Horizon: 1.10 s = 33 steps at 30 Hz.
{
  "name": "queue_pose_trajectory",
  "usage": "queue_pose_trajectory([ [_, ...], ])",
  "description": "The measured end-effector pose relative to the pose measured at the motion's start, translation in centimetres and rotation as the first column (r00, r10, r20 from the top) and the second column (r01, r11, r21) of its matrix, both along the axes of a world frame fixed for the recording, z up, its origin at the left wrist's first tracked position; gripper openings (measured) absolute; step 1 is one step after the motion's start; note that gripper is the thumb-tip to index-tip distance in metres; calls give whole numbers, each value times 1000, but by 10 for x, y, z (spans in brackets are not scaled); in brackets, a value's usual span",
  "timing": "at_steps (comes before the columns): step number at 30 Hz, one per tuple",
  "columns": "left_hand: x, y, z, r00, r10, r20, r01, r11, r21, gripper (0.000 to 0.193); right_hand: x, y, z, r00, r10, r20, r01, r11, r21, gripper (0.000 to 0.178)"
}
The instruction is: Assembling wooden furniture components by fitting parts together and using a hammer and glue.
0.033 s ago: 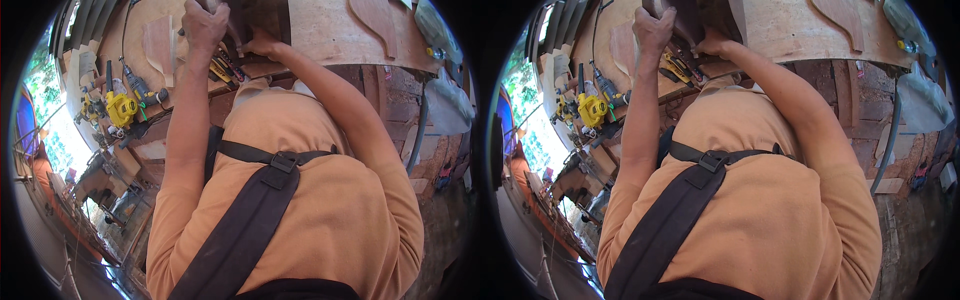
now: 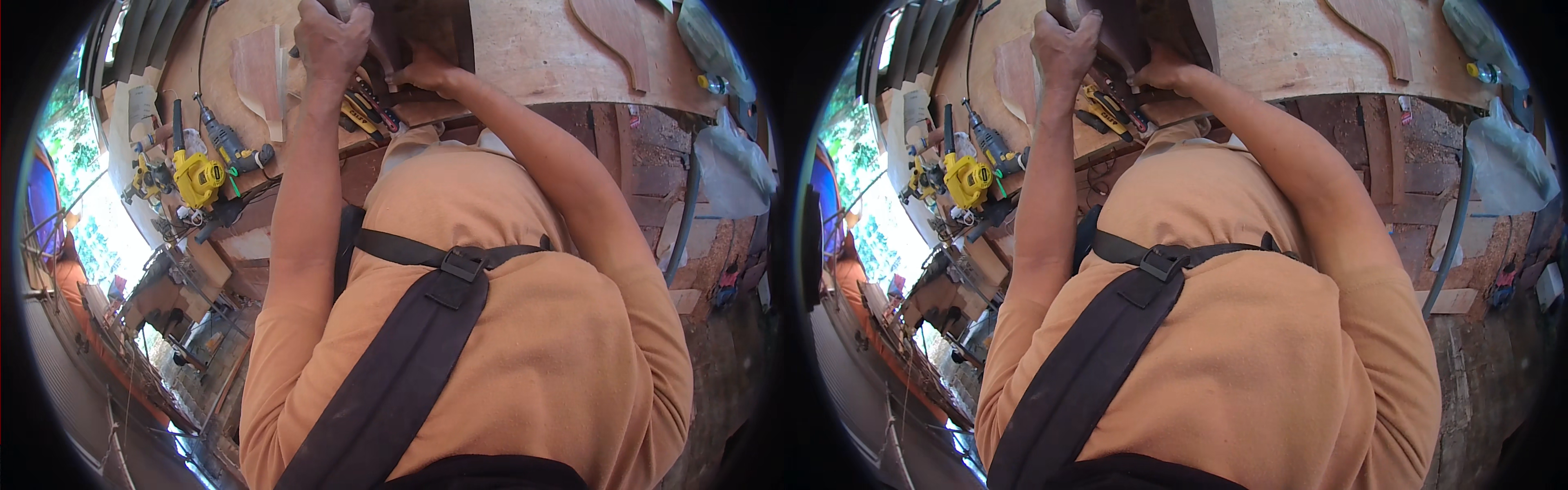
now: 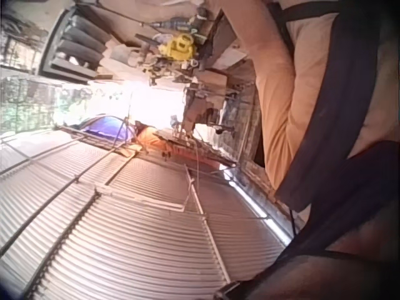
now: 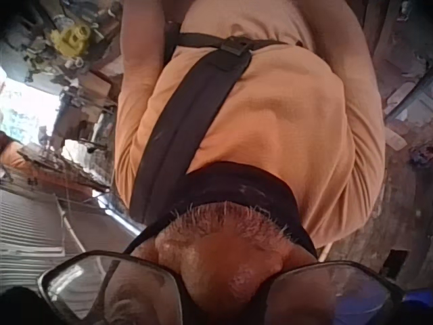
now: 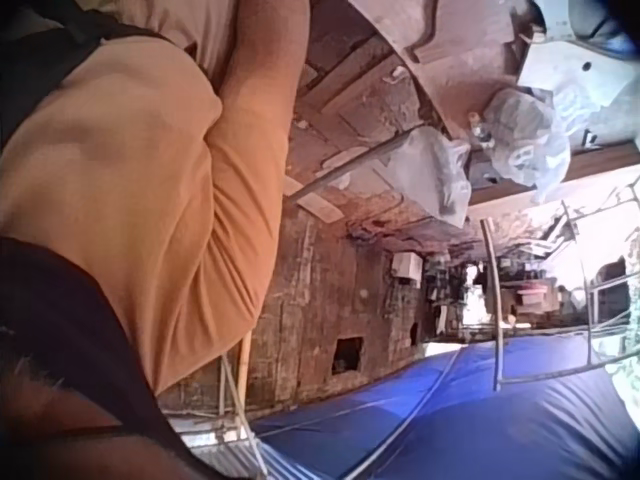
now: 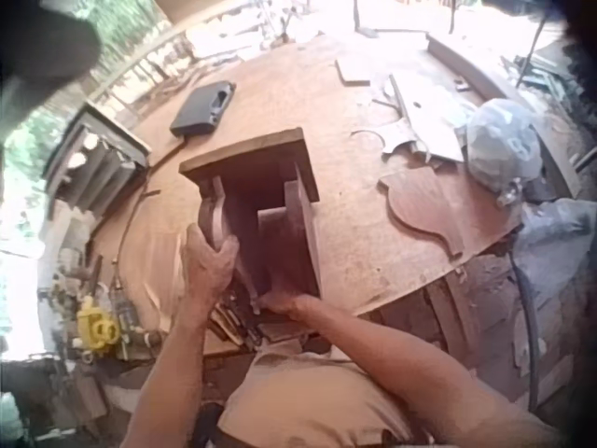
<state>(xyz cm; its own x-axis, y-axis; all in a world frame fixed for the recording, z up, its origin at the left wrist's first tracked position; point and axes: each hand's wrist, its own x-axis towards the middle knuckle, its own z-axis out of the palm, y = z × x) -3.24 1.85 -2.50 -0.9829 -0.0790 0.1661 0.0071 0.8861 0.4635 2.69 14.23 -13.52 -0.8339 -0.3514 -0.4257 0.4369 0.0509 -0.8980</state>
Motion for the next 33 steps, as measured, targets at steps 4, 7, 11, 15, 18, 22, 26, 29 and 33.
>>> queue_pose_trajectory([
  [4, -1, 3, 1, 999, 2, -38, -2, 1000, -9, 46, -2, -5, -14, 999, -4, 51, 4, 1000, 6, 72],
  [7, -2, 2, -2, 999, 22, -36, -23, 999, -42, 46, -1, -7, -22, 999, -7, 43, 9, 999, -45, 78],
  [11, -1, -1, -1, 1000, 4, -6, -4, 999, -43, 48, 1, -7, -17, 1000, -9, 21, 9, 1000, -14, 80],
  [15, 0, 1, 0, 1000, 27, 8, -27, 998, -48, 50, -1, -4, -17, 994, 111, 14, -112, 993, 26, 76],
  [18, 1, 4, 3, 999, 38, 35, -36, 999, -38, 50, 7, -2, -12, 969, 223, -109, -188, 946, 265, 81],
  [22, 1, 3, 4, 999, 33, 24, -32, 999, -19, 49, 10, -3, -12, 964, 233, -125, -184, 931, 315, 83],
  [26, 0, 2, 1, 999, 51, 14, -50, 998, -44, 49, 9, -4, -19, 961, 213, -176, -164, 952, 258, 83],
  [29, -1, 3, 0, 999, 43, 3, -43, 997, -62, 49, 10, -5, -24, 956, 218, -195, -163, 951, 263, 83],
  [33, -1, 1, -1, 999, 47, 9, -47, 998, -46, 49, 9, -7, -28, 951, 249, -182, -190, 938, 291, 80],
])
